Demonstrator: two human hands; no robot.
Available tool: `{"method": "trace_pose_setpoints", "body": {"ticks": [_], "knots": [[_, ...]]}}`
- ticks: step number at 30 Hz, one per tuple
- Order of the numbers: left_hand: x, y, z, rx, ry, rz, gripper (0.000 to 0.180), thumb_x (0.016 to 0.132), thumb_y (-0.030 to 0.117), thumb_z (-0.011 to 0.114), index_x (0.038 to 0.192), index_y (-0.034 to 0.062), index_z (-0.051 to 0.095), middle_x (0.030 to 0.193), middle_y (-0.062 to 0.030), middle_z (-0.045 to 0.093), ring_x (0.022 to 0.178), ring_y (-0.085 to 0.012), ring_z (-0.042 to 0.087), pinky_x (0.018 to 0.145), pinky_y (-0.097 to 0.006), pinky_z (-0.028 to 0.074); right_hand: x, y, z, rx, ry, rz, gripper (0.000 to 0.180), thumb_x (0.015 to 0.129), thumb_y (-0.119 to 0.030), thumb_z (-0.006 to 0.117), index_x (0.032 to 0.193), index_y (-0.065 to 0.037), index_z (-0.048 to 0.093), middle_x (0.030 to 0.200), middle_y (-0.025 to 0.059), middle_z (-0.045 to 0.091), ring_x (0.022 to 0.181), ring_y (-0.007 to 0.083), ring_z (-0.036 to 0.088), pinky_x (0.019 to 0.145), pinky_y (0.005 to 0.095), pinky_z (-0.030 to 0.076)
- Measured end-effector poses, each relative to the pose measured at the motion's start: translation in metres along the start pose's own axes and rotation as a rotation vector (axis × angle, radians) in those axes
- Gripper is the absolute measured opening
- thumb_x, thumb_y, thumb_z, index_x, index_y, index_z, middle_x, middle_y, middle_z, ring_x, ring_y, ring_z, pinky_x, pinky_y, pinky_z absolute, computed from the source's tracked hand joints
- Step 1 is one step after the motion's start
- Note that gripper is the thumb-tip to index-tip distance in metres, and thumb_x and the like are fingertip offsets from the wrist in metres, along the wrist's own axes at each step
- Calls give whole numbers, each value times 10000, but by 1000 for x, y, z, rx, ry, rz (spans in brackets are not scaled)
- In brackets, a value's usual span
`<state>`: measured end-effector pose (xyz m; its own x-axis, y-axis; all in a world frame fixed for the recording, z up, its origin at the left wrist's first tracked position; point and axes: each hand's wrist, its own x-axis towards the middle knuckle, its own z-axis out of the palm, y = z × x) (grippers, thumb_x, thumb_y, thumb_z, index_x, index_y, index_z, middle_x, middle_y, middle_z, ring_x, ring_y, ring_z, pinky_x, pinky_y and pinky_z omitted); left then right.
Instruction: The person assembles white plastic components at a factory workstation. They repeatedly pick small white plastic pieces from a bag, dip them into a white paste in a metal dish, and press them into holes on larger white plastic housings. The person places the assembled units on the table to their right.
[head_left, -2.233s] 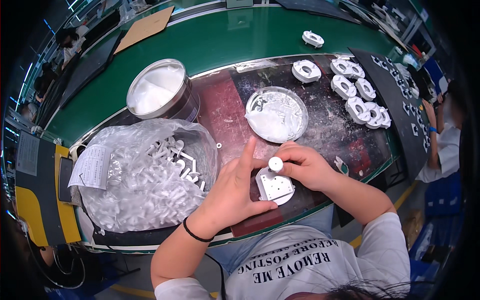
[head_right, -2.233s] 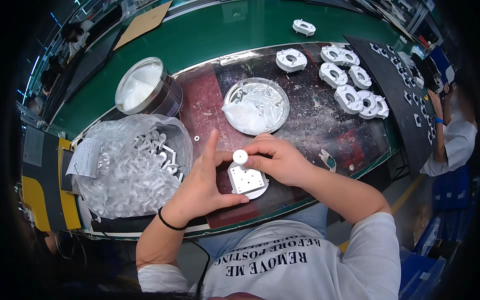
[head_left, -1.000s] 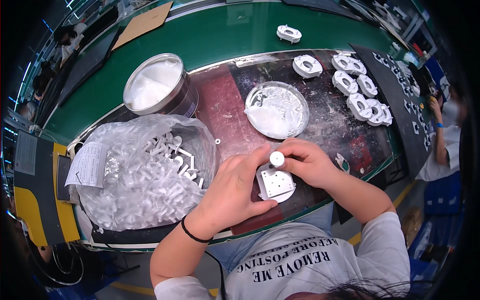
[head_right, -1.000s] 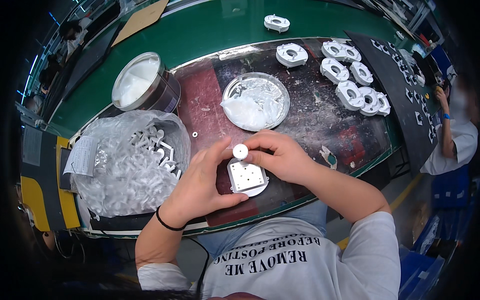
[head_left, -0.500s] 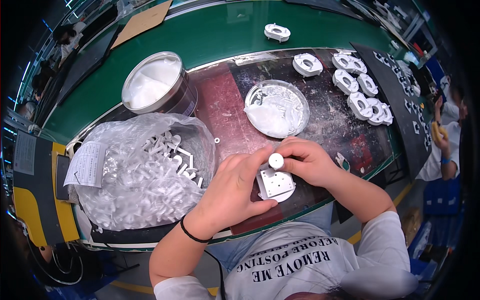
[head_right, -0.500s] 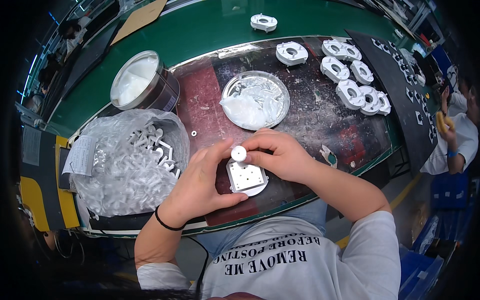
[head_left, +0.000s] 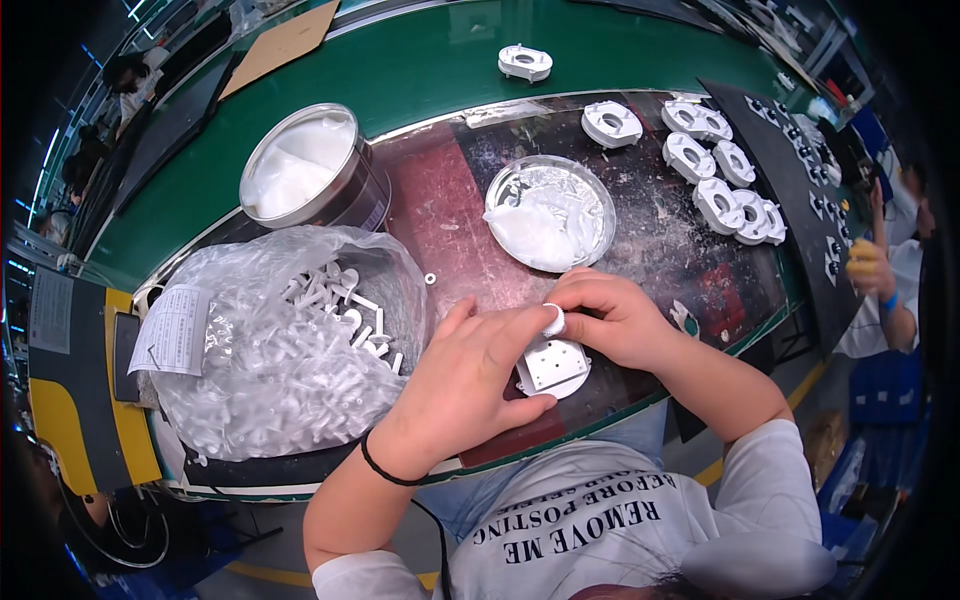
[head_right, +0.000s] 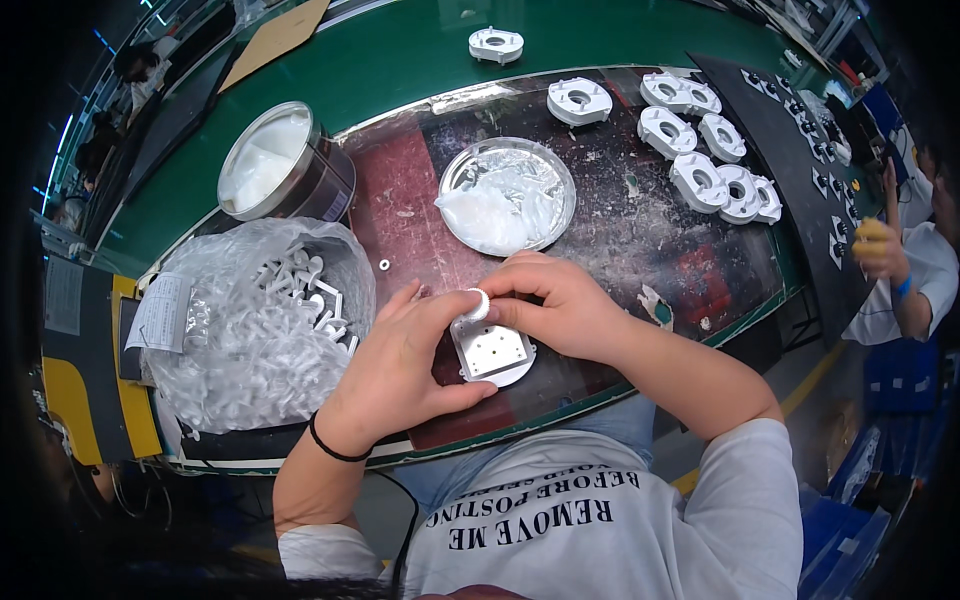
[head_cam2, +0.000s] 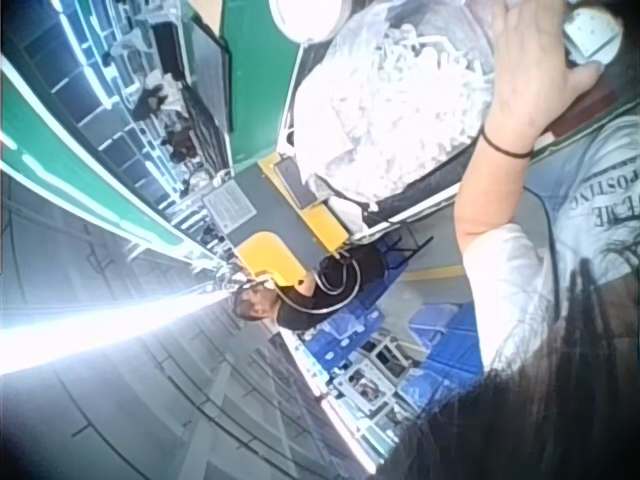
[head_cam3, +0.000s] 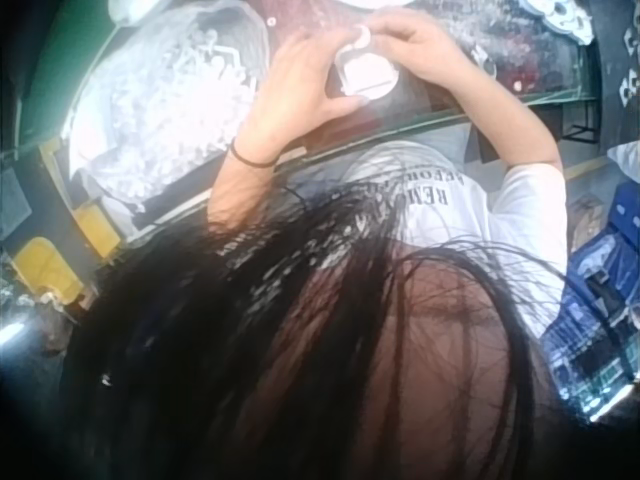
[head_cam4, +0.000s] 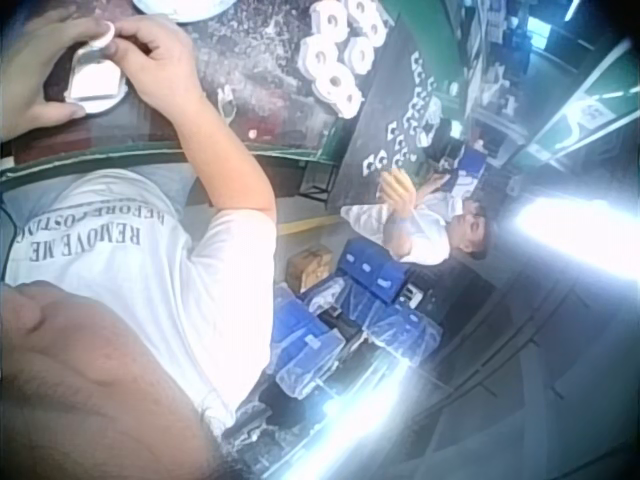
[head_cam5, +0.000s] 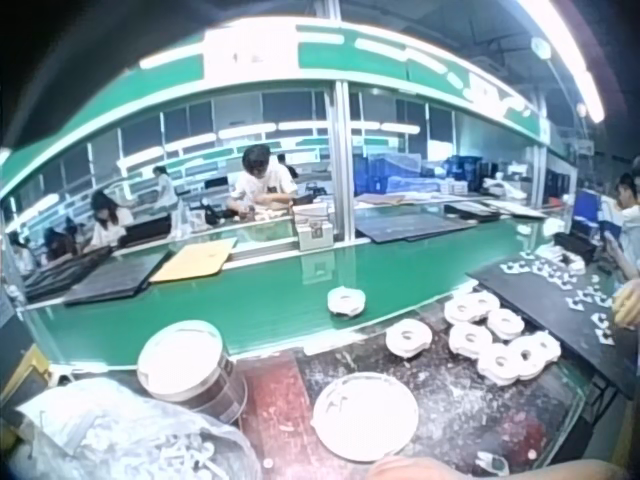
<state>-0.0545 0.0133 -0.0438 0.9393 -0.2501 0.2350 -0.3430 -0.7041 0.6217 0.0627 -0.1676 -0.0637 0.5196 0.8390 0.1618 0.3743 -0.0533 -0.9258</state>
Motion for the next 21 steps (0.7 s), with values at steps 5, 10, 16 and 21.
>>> {"method": "trace_pose_setpoints", "body": {"ticks": [5, 10, 16, 21], "knots": [[1, 2, 0, 16, -8, -19, 779, 625, 215, 775, 1286, 113, 375, 1118, -101, 581, 1022, -294, 567, 991, -551, 312, -1, 0, 0, -52, 27, -49, 197, 811, -111, 665, 997, -46, 653, 966, 70, 612, 895, 190, 566, 784, 303, 441], [0, 1, 1, 36, 12, -12, 851, 621, 219, 778, 1336, 108, 331, 1086, -104, 587, 1014, -291, 571, 989, -550, 315, 0, -3, -1, -54, 10, -37, 196, 810, -98, 661, 997, -40, 650, 965, 67, 587, 908, 193, 558, 789, 302, 436], [-1, -2, 4, -27, 79, 18, 1039, 616, 219, 788, 1437, 87, 166, 1013, -126, 584, 975, -303, 574, 970, -556, 338, 2, 2, -2, -53, 9, -53, 184, 808, -128, 672, 973, -48, 657, 921, 55, 616, 889, 185, 560, 786, 308, 432], [-2, -4, 6, -41, 92, 22, 1082, 613, 218, 792, 1447, 80, 117, 994, -132, 582, 963, -311, 572, 968, -559, 340, 4, 1, -5, -110, -6, -80, 191, 797, -136, 681, 964, -47, 658, 887, 58, 631, 872, 200, 566, 783, 316, 430]]}}
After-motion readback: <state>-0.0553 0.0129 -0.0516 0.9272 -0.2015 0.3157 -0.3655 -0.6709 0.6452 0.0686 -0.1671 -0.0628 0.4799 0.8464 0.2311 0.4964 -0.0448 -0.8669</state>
